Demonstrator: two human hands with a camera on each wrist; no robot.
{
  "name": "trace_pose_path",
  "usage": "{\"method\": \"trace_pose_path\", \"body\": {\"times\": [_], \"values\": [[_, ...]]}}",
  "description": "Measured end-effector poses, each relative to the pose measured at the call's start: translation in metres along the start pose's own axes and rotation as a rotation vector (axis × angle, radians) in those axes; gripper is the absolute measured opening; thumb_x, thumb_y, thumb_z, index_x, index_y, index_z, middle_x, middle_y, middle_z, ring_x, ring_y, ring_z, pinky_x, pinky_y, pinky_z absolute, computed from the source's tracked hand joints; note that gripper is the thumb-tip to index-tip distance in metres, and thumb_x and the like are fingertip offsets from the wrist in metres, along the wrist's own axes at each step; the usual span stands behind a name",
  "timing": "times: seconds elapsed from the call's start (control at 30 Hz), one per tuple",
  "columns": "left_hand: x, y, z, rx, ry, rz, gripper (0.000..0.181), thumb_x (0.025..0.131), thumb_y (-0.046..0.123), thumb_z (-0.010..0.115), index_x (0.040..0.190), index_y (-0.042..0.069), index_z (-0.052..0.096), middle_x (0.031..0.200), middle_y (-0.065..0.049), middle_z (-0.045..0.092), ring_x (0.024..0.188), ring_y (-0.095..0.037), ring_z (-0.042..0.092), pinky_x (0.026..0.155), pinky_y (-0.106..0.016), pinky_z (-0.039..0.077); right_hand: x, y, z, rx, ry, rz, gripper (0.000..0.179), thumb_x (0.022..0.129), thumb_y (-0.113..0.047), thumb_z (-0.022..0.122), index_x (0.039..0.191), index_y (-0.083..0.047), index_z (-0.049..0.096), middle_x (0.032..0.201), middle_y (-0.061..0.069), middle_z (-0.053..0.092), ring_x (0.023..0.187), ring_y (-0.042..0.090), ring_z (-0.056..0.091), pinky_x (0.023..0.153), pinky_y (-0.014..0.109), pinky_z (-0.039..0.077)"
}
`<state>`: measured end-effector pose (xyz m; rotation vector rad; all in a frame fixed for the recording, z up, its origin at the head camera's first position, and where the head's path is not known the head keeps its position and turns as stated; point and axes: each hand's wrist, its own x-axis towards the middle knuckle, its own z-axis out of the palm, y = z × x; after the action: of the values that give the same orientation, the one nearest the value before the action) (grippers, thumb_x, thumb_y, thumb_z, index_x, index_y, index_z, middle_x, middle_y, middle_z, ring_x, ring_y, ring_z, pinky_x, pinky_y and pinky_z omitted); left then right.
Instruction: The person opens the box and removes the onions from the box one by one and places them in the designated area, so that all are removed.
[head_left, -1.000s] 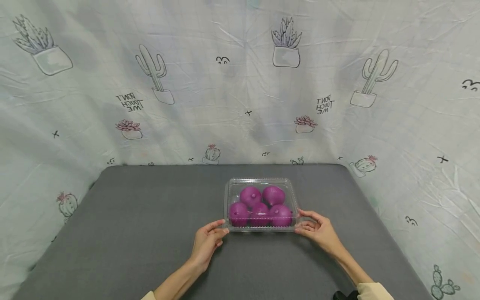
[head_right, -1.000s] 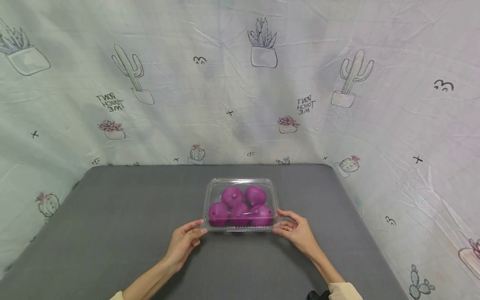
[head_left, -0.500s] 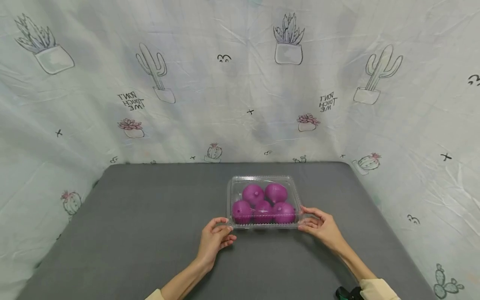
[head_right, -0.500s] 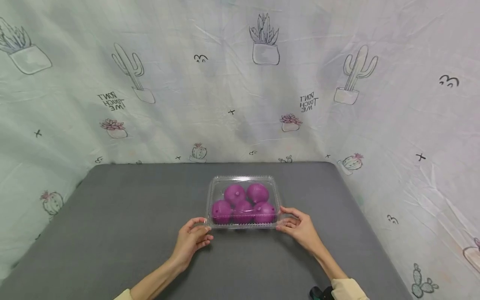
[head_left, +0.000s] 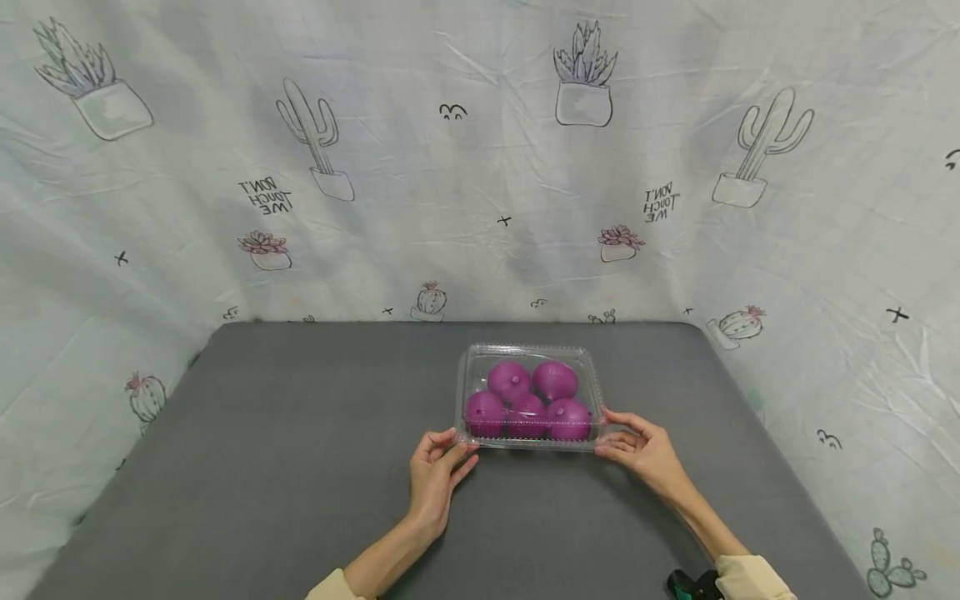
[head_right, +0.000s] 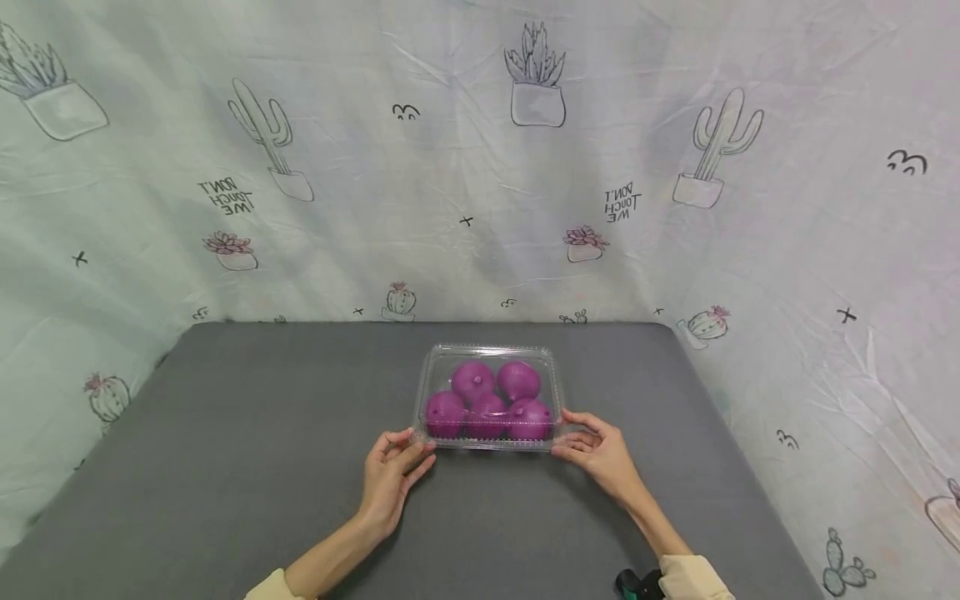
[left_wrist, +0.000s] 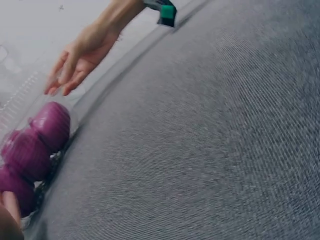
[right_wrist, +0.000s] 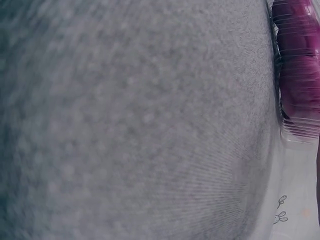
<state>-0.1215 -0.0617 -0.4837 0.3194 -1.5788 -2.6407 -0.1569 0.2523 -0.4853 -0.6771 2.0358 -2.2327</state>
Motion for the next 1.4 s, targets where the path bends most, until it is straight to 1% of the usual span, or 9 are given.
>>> {"method": "trace_pose_path", "body": {"times": [0.1, 0.27, 0.47, 0.57, 0.8, 0.93, 1.03, 1.23, 1.4], "values": [[0.001, -0.002, 0.002, -0.030, 0.046, 0.025, 0.019, 0.089, -0.010, 0.056, 0.107, -0.008, 0.050, 0.093, -0.011, 0.062, 0.085, -0.018, 0.068, 0.081, -0.033, 0.055, 0.001, 0.001, 0.002, 0.007, -0.003, -0.003, 0.052, 0.079, 0.020, 0.064, 0.124, 0.027, 0.040, 0.116, 0.007, 0.063, 0.091, 0.016, 0.068, 0.077, 0.030, 0.055], [0.002, -0.004, 0.003, -0.021, 0.136, 0.065, 0.020, 0.087, -0.011, 0.058, 0.107, -0.012, 0.054, 0.082, -0.008, 0.065, 0.076, -0.015, 0.069, 0.075, -0.028, 0.056, 0.004, 0.001, 0.005, 0.007, -0.011, 0.006, 0.053, 0.079, 0.019, 0.065, 0.124, 0.026, 0.040, 0.115, 0.008, 0.063, 0.091, 0.016, 0.068, 0.077, 0.030, 0.055], [0.004, -0.004, 0.006, -0.074, 0.180, 0.045, 0.014, 0.085, -0.012, 0.059, 0.099, -0.010, 0.060, 0.080, -0.008, 0.067, 0.072, -0.015, 0.069, 0.073, -0.029, 0.056, 0.005, 0.000, 0.003, -0.005, -0.007, 0.004, 0.053, 0.079, 0.019, 0.065, 0.124, 0.027, 0.039, 0.113, 0.014, 0.063, 0.089, 0.014, 0.068, 0.075, 0.029, 0.056], [0.003, -0.004, 0.008, -0.094, 0.189, 0.030, 0.011, 0.085, -0.012, 0.059, 0.095, -0.007, 0.060, 0.079, -0.008, 0.066, 0.072, -0.015, 0.068, 0.073, -0.028, 0.056, 0.005, 0.000, 0.003, 0.001, -0.010, 0.005, 0.052, 0.079, 0.019, 0.065, 0.124, 0.027, 0.039, 0.114, 0.011, 0.063, 0.089, 0.015, 0.068, 0.076, 0.029, 0.056], [0.002, -0.003, 0.003, -0.137, 0.092, -0.057, 0.018, 0.091, -0.005, 0.054, 0.107, -0.002, 0.048, 0.087, -0.007, 0.060, 0.084, -0.014, 0.066, 0.086, -0.029, 0.052, 0.004, 0.000, 0.004, 0.038, -0.004, -0.003, 0.051, 0.079, 0.019, 0.065, 0.123, 0.027, 0.040, 0.116, 0.005, 0.064, 0.090, 0.017, 0.068, 0.076, 0.030, 0.056], [0.004, -0.003, -0.003, -0.176, 0.028, -0.112, 0.006, 0.093, -0.001, 0.054, 0.099, 0.001, 0.056, 0.087, -0.005, 0.063, 0.085, -0.013, 0.065, 0.087, -0.029, 0.052, 0.003, 0.001, 0.004, 0.026, 0.003, 0.003, 0.051, 0.079, 0.019, 0.064, 0.123, 0.027, 0.040, 0.117, 0.004, 0.064, 0.090, 0.016, 0.068, 0.076, 0.030, 0.056], [0.004, -0.003, -0.008, -0.191, -0.019, -0.138, 0.009, 0.094, 0.000, 0.053, 0.093, 0.006, 0.059, 0.088, -0.004, 0.064, 0.087, -0.013, 0.065, 0.088, -0.031, 0.052, 0.002, 0.001, 0.004, 0.021, 0.006, 0.007, 0.050, 0.079, 0.020, 0.064, 0.123, 0.027, 0.040, 0.117, 0.004, 0.064, 0.090, 0.016, 0.068, 0.077, 0.030, 0.056], [0.004, -0.004, -0.014, -0.162, -0.081, -0.155, 0.010, 0.096, 0.001, 0.052, 0.096, 0.007, 0.059, 0.092, -0.003, 0.066, 0.090, -0.014, 0.066, 0.090, -0.034, 0.051, 0.001, 0.002, 0.003, 0.023, -0.002, 0.009, 0.051, 0.080, 0.019, 0.064, 0.124, 0.027, 0.040, 0.117, 0.005, 0.064, 0.091, 0.017, 0.068, 0.077, 0.030, 0.056], [0.006, -0.002, -0.015, -0.040, -0.136, -0.108, 0.009, 0.092, -0.003, 0.052, 0.093, 0.003, 0.059, 0.089, -0.006, 0.065, 0.086, -0.016, 0.067, 0.084, -0.031, 0.054, 0.000, 0.001, 0.000, 0.024, -0.007, 0.002, 0.050, 0.079, 0.020, 0.064, 0.123, 0.027, 0.041, 0.115, 0.006, 0.065, 0.091, 0.019, 0.069, 0.077, 0.031, 0.056]]}}
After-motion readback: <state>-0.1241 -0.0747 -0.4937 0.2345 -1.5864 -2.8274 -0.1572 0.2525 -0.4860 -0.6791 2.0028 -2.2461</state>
